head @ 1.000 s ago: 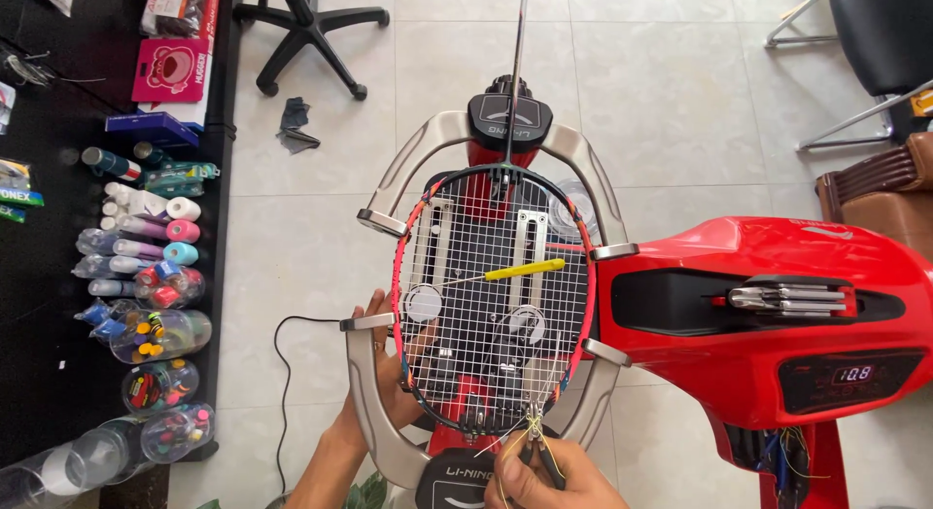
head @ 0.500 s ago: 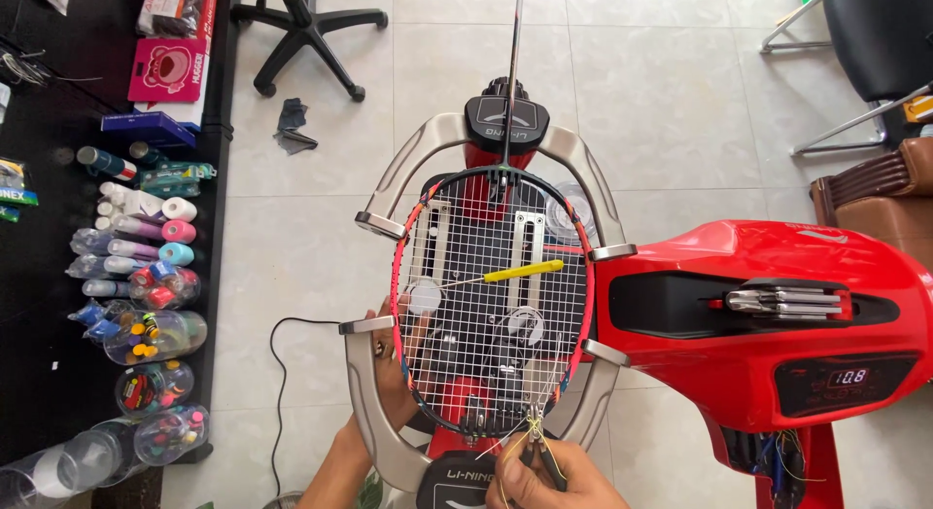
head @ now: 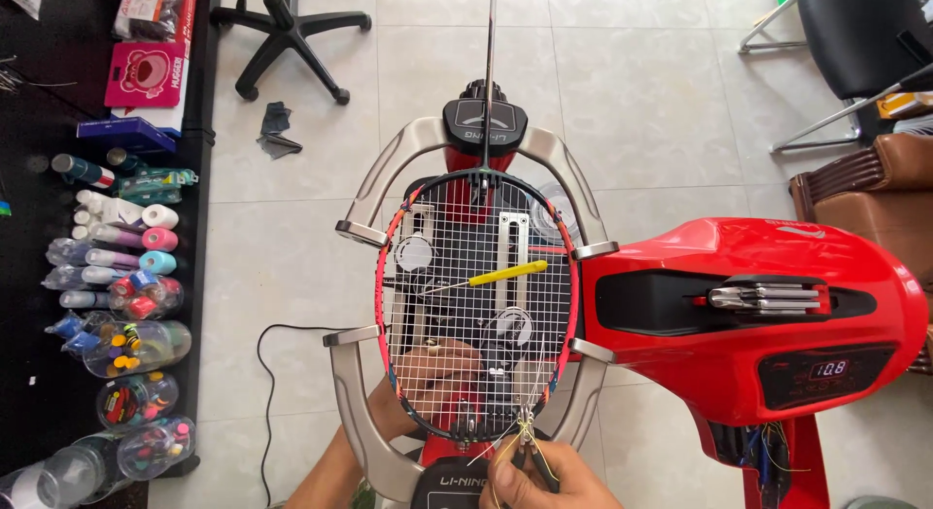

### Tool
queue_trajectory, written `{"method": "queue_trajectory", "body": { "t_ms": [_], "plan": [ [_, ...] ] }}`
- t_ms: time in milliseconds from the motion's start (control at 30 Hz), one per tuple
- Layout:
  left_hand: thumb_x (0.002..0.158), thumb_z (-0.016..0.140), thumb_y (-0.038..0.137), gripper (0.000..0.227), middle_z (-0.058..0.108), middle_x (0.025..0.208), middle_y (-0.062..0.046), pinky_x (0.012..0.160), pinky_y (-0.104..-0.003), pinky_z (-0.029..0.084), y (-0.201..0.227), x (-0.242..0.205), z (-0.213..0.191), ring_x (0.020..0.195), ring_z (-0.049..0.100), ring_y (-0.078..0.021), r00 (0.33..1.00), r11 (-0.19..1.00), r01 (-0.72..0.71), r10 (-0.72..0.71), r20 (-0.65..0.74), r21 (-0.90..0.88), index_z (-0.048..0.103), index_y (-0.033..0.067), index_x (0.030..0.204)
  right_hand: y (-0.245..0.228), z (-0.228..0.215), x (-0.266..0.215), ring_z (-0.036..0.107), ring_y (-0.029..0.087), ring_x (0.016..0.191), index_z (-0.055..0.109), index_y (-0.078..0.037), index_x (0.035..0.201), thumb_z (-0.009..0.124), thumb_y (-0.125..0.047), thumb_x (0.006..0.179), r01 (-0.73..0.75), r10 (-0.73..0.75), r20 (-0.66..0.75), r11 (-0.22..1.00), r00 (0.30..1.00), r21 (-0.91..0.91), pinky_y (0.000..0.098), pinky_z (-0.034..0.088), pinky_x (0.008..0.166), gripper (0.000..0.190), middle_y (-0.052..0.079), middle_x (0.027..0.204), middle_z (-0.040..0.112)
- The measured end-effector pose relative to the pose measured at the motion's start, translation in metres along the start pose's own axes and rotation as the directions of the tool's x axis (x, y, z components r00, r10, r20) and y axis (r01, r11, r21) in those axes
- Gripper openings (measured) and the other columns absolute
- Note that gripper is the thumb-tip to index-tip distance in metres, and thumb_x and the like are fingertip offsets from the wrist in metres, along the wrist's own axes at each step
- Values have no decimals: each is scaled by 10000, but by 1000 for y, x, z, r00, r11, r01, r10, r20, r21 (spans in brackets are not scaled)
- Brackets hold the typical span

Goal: Stringing a badminton racket using a professional stringing machine in a shop.

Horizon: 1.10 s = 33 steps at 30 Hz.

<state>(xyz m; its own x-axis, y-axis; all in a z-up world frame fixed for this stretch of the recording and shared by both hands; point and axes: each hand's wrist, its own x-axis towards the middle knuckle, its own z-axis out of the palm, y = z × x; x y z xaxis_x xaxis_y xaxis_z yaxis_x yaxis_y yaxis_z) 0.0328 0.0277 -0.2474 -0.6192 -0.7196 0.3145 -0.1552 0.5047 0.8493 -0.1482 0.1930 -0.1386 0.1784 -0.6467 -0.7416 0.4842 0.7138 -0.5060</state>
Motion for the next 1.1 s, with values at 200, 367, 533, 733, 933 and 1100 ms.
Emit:
{"method": "queue_trajectory", "body": {
  "t_ms": [200,367,533,733,933,1100],
  "plan": [
    [890,757,107,433,637,1356,-153,1025,-422,528,11,0,-5,1239,616,-306,943,957,48,50,328,-285,656,26,1304,-3,0,0,599,133,661,606,-23,832,671,-347,959,-12,12,3,999,1000,-45,311,481,655,354,81,703,646],
    [885,807,153,469,544,1443,-131,1113,-447,467,5,-15,2,1364,498,-350,939,984,-89,135,316,-157,640,37,1308,-6,1,-3,607,131,667,599,-31,827,653,-348,968,-1,2,38,1000,999,-26,309,485,657,352,81,711,654],
    [913,781,211,533,446,1628,-127,1203,-523,325,-1,-17,1,1474,413,-399,944,978,64,4,329,-197,624,116,1414,-12,5,-5,587,118,662,605,-44,846,627,-360,971,-39,41,14,995,999,-94,295,465,654,341,72,716,664],
    [884,744,285,519,406,1628,-133,1156,-532,326,18,4,-10,1428,386,-412,947,997,-34,56,318,-75,663,155,1380,-5,0,-3,631,129,682,601,-24,821,636,-351,980,61,-55,55,992,997,-111,304,499,668,365,76,700,657],
    [918,707,267,492,502,1571,-80,1135,-458,412,18,9,-1,1415,461,-349,952,1000,-1,8,304,-21,646,137,1389,-5,2,-2,611,141,664,593,-22,809,642,-338,980,21,-19,41,999,999,-38,317,485,656,362,78,695,647],
    [946,649,184,460,577,1526,-111,1134,-434,438,11,2,5,1371,550,-328,981,999,-41,39,190,5,642,85,1395,-8,4,-3,619,139,680,579,-32,834,620,-325,998,29,-26,35,997,999,-72,318,501,673,338,75,697,645]
  ]
}}
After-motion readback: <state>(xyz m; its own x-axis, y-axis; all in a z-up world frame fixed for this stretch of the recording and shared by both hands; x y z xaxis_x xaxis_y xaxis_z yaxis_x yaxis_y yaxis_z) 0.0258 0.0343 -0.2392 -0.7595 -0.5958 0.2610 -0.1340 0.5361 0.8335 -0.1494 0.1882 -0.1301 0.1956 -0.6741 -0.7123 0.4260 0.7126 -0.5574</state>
